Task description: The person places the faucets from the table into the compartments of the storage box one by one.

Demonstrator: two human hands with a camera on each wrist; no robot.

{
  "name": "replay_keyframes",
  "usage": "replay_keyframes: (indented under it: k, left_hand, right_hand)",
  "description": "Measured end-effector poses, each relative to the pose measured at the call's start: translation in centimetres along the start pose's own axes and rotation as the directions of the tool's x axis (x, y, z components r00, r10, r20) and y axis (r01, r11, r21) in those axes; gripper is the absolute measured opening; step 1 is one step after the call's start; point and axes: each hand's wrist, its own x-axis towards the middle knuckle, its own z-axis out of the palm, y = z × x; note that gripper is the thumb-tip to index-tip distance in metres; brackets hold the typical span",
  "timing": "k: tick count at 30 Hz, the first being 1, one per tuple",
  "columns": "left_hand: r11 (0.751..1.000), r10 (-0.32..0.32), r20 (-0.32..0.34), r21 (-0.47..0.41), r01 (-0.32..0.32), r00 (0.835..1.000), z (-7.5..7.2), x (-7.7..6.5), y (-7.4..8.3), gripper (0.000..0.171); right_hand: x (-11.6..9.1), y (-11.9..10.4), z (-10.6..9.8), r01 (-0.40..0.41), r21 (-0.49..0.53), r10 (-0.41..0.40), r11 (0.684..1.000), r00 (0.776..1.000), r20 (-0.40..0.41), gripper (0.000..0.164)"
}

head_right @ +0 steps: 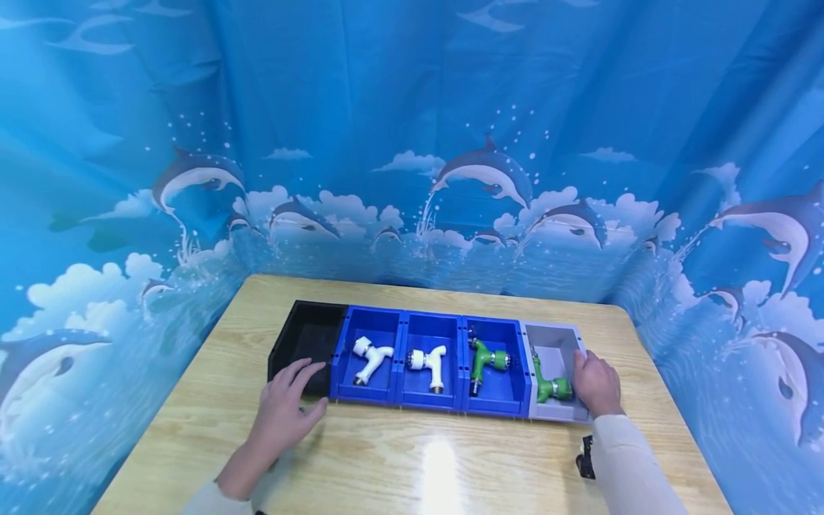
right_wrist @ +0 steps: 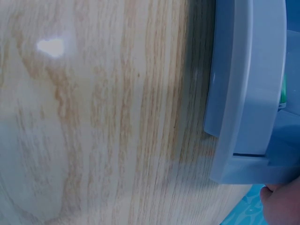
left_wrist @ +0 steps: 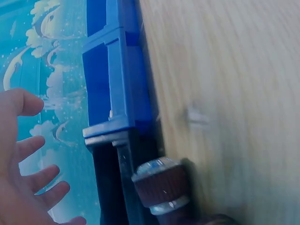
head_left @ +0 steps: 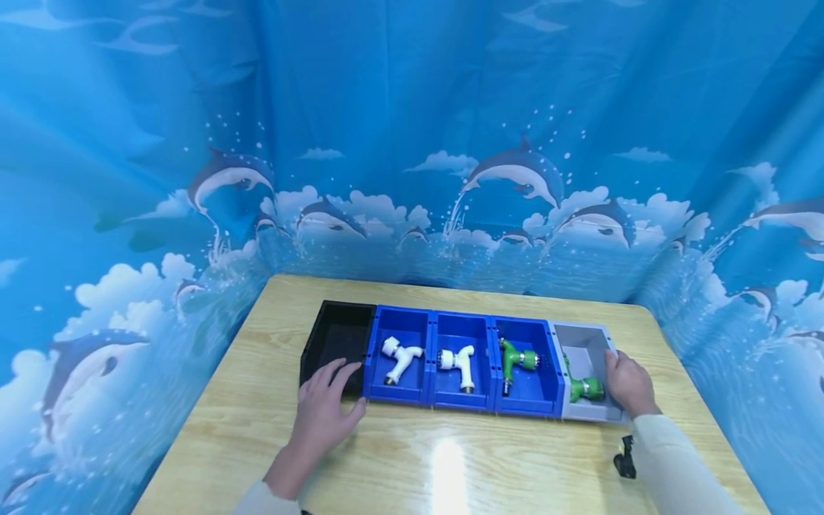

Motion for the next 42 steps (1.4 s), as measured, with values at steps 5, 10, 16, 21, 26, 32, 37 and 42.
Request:
replay_keyframes:
  k: [5, 10, 16, 21, 26, 32, 37, 42]
  left_hand:
    - [0.999, -0.034, -0.013, -0.025, 0.033, 0.999, -0.2, -0.8, -1.1, 0.062]
    - [0.998, -0.056, -0.012, -0.023, 0.055, 0.998, 0.2, -1.6, -1.7, 0.065]
    - [1.0, -0.031, -0.009, -0.004, 0.031, 0.999, 1.2, -2.5, -1.7, 0.065]
    - [0.999, -0.04, -0.025, 0.012, 0.04, 0.999, 1.5, -3.4, -2.3, 0.064]
    - [0.994, -0.096, 0.039, 0.049, 0.094, 0.995, 1.7, -4.1, -3.1, 0.065]
    - [0.991, -0.131, 0.112, 0.049, 0.127, 0.985, 2.3, -4.3, -3.4, 0.065]
    - [0.99, -0.139, 0.136, 0.047, 0.133, 0.981, 2.8, -4.4, -3.6, 0.064]
    - [0.995, -0.087, 0.06, 0.046, 0.084, 0.994, 3.0, -4.7, -4.0, 0.06]
  right_hand:
    - [0.1, -0.1, 0.1, 0.007, 0.003, -0.007, 1.0, 1.0, 0.002, 0.081]
    - [0.1, -0.2, 0.0, 0.002, 0.01, -0.002, 1.0, 1.0, 0.005, 0.08]
    - [0.0, -0.1, -0.1, -0.009, 0.018, 0.009, 1.0, 1.0, 0.016, 0.081]
    - [0.0, 0.0, 0.0, 0.007, 0.012, -0.007, 1.0, 1.0, 0.007, 0.08]
    - [-0.1, 0.0, -0.1, 0.008, 0.01, -0.008, 1.0, 1.0, 0.001, 0.079]
    - [-0.2, 0.0, -0.3, 0.008, 0.015, -0.008, 1.0, 1.0, -0.007, 0.076]
    - [-0.1, -0.2, -0.3, -0.003, 0.023, 0.003, 1.0, 1.0, 0.001, 0.077]
    - [-0.1, -0.1, 0.0, 0.008, 0.021, -0.008, 1.0, 1.0, -0.022, 0.076]
